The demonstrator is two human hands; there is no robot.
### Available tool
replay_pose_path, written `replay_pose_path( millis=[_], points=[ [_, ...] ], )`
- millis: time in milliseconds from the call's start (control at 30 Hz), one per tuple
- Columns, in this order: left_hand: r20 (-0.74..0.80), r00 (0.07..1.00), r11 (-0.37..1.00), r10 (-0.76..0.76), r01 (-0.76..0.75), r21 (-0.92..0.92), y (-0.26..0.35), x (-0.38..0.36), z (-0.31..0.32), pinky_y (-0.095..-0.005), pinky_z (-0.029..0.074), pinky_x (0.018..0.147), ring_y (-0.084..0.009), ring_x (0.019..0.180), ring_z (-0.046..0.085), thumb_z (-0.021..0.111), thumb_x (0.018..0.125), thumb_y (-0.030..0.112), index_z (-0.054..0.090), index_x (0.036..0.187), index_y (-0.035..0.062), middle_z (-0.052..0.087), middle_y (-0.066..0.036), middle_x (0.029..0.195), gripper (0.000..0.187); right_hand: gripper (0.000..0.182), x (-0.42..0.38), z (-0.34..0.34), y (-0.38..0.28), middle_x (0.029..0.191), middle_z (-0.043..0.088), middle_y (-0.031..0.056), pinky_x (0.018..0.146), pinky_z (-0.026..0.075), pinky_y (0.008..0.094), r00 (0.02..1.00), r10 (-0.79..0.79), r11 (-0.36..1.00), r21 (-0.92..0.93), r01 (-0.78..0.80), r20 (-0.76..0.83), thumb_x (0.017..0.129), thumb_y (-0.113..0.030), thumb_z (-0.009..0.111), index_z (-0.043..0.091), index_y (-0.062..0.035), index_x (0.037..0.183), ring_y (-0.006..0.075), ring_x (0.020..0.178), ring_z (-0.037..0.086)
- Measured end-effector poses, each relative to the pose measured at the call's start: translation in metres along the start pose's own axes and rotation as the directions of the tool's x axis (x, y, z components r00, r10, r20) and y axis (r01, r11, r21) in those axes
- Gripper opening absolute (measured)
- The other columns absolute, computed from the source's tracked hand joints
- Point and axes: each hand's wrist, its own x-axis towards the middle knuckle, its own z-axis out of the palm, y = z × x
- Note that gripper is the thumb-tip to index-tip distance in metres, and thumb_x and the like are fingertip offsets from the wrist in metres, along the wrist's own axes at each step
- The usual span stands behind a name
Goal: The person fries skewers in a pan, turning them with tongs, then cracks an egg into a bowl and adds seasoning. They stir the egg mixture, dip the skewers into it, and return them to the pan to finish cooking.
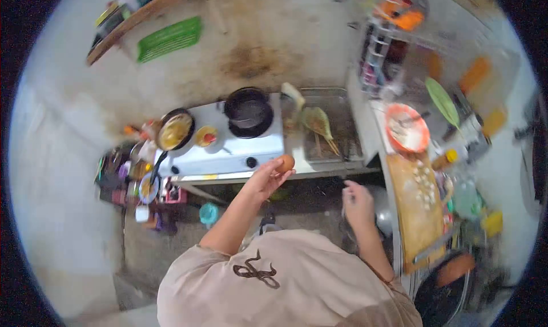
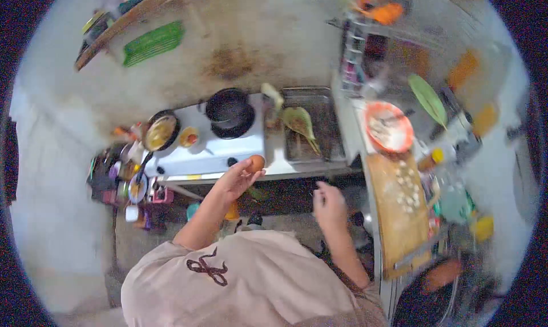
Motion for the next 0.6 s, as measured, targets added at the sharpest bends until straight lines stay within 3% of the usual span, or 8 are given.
replay_pose_path(
  millis=[67, 133, 200, 333, 467, 600],
  points=[
    [-0.024, 0.996, 0.996, 0.086, -0.086, 0.007, 0.022, -0.012, -0.015, -0.0248, 0.049, 0.073, -0.0266, 0.087, 0.053, 0.056, 0.076, 0.011, 0.042, 0.104, -0.0033, 0.049, -0.016, 0.099, 0.034, 0.028, 0.025, 0.066, -0.016, 0.09, 0.053, 0.017, 0.067, 0.044, 0.0315, 0.962, -0.253, 0.957, 0.174, 0.233, 0.099, 0.075, -0.012, 0.053, 0.051, 0.0005, 0.1, 0.0254, 0.073, 0.057],
    [-0.049, 0.988, 0.989, 0.149, -0.148, 0.007, 0.044, -0.019, -0.035, -0.0246, 0.049, 0.074, -0.0247, 0.087, 0.053, 0.056, 0.075, 0.01, 0.041, 0.106, -0.0036, 0.049, -0.016, 0.098, 0.037, 0.031, 0.049, 0.116, -0.052, 0.093, 0.053, 0.0167, 0.067, 0.044, 0.0303, 0.928, -0.278, 0.905, 0.392, 0.166, 0.248, 0.076, -0.012, 0.052, 0.049, 0.0011, 0.104, 0.0248, 0.075, 0.057],
    [-0.066, 0.978, 0.98, 0.197, -0.198, 0.002, 0.067, -0.024, -0.062, -0.0241, 0.048, 0.074, -0.022, 0.087, 0.054, 0.057, 0.075, 0.01, 0.041, 0.107, -0.0031, 0.05, -0.014, 0.098, 0.038, 0.033, 0.075, 0.157, -0.093, 0.096, 0.053, 0.0162, 0.066, 0.044, 0.029, 0.866, -0.361, 0.88, 0.433, 0.194, 0.346, 0.076, -0.014, 0.053, 0.048, 0.0, 0.106, 0.022, 0.073, 0.057],
    [-0.137, 0.95, 0.96, 0.281, -0.276, 0.057, 0.119, -0.023, -0.12, -0.0257, 0.047, 0.077, -0.0188, 0.087, 0.054, 0.058, 0.075, 0.012, 0.043, 0.106, -0.0019, 0.052, -0.011, 0.097, 0.038, 0.034, 0.129, 0.261, -0.139, 0.091, 0.055, 0.0077, 0.06, 0.043, 0.0223, 0.728, -0.403, 0.855, 0.512, 0.083, 0.555, 0.077, -0.014, 0.053, 0.047, -0.0017, 0.108, 0.0098, 0.066, 0.052],
    [-0.198, 0.927, 0.947, 0.318, -0.298, 0.123, 0.173, -0.015, -0.175, -0.0281, 0.047, 0.077, -0.0199, 0.086, 0.055, 0.06, 0.073, 0.014, 0.046, 0.104, -0.0018, 0.053, -0.011, 0.097, 0.038, 0.035, 0.169, 0.315, -0.192, 0.082, 0.058, 0.0067, 0.057, 0.044, 0.0233, 0.575, -0.357, 0.897, 0.443, -0.01, 0.736, 0.074, -0.016, 0.058, 0.049, -0.0003, 0.104, 0.0093, 0.064, 0.053],
    [-0.248, 0.908, 0.935, 0.337, -0.29, 0.206, 0.214, 0.004, -0.219, -0.0265, 0.049, 0.072, -0.0194, 0.078, 0.057, 0.062, 0.071, 0.012, 0.048, 0.103, -0.0026, 0.055, -0.011, 0.092, 0.038, 0.035, 0.199, 0.368, -0.22, 0.07, 0.056, 0.0042, 0.057, 0.043, 0.0238, 0.5, -0.433, 0.891, 0.442, 0.109, 0.75, 0.069, -0.018, 0.062, 0.053, -0.0023, 0.099, 0.0104, 0.063, 0.053]
  ],
)
